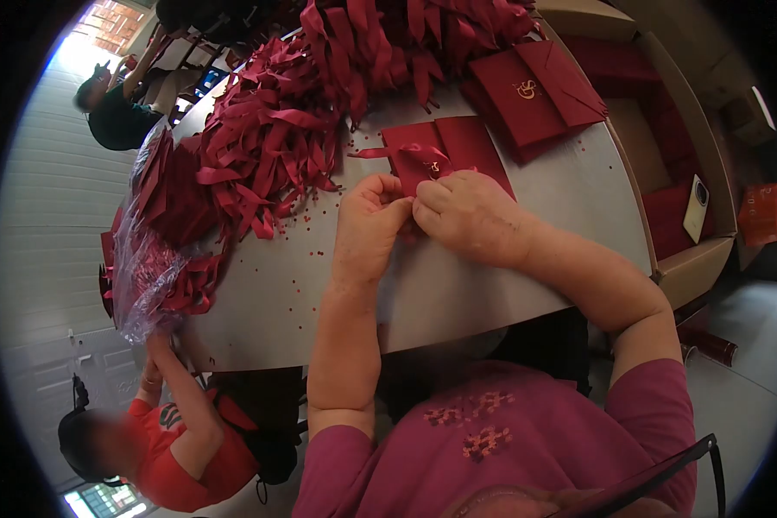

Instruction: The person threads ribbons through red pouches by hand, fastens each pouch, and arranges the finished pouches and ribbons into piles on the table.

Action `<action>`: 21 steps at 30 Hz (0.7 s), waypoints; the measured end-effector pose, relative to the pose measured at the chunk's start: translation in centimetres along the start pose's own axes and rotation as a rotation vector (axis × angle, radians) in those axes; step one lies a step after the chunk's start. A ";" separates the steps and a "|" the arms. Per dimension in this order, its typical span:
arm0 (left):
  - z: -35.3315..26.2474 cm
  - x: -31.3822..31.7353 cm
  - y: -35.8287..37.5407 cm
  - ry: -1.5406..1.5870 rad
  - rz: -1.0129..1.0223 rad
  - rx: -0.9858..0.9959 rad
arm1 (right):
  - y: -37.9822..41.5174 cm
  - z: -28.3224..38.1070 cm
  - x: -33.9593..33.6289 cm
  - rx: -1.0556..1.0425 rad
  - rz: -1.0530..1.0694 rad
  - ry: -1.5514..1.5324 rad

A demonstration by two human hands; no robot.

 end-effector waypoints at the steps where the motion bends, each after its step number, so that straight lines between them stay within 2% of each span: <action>1: 0.1 0.2 0.0 0.056 0.028 -0.034 | 0.0 -0.2 0.0 -0.002 -0.001 0.003; 3: -0.1 -0.2 0.0 0.063 0.025 -0.018 | 0.4 -2.9 -0.4 0.273 -0.064 -0.224; 4: -0.3 -0.3 0.0 0.073 0.019 -0.007 | 0.5 -3.1 -0.5 0.271 -0.064 -0.221; 6: -0.8 -0.1 0.3 -0.029 0.034 -0.011 | 1.3 -4.6 -1.1 0.418 -0.187 -0.462; 10: -1.2 0.5 0.2 -0.227 0.104 0.032 | 1.3 -5.1 -0.5 0.429 -0.146 -0.578; 12: -0.9 0.3 -0.2 -0.257 0.137 0.044 | 1.5 -5.4 0.5 0.506 -0.045 -0.663; 13: -0.8 0.3 -0.2 -0.286 0.168 0.055 | 1.4 -5.4 0.2 0.508 -0.048 -0.661; 15: -0.6 0.0 -0.1 -0.312 0.153 0.032 | 0.9 -5.5 -2.1 0.433 -0.204 -0.724; 18: -0.5 -0.2 -0.3 -0.364 0.151 0.032 | 1.3 -8.2 -6.2 0.556 -0.478 -0.558; 19: -0.6 -0.2 -0.2 -0.396 0.162 0.056 | 1.5 -8.7 -6.2 0.556 -0.474 -0.555; 21: -0.7 0.1 -0.1 -0.418 0.170 0.067 | 1.7 -9.3 -4.8 0.596 -0.264 -0.323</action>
Point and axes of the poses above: each hand's wrist, its own y-axis away from the middle knuckle, its own x-axis out of the palm, z = x × y, the point moved 8 cm from there along -y, towards the middle knuckle, and after that the axes turned 1 degree about -z, right-handed, at the moved point
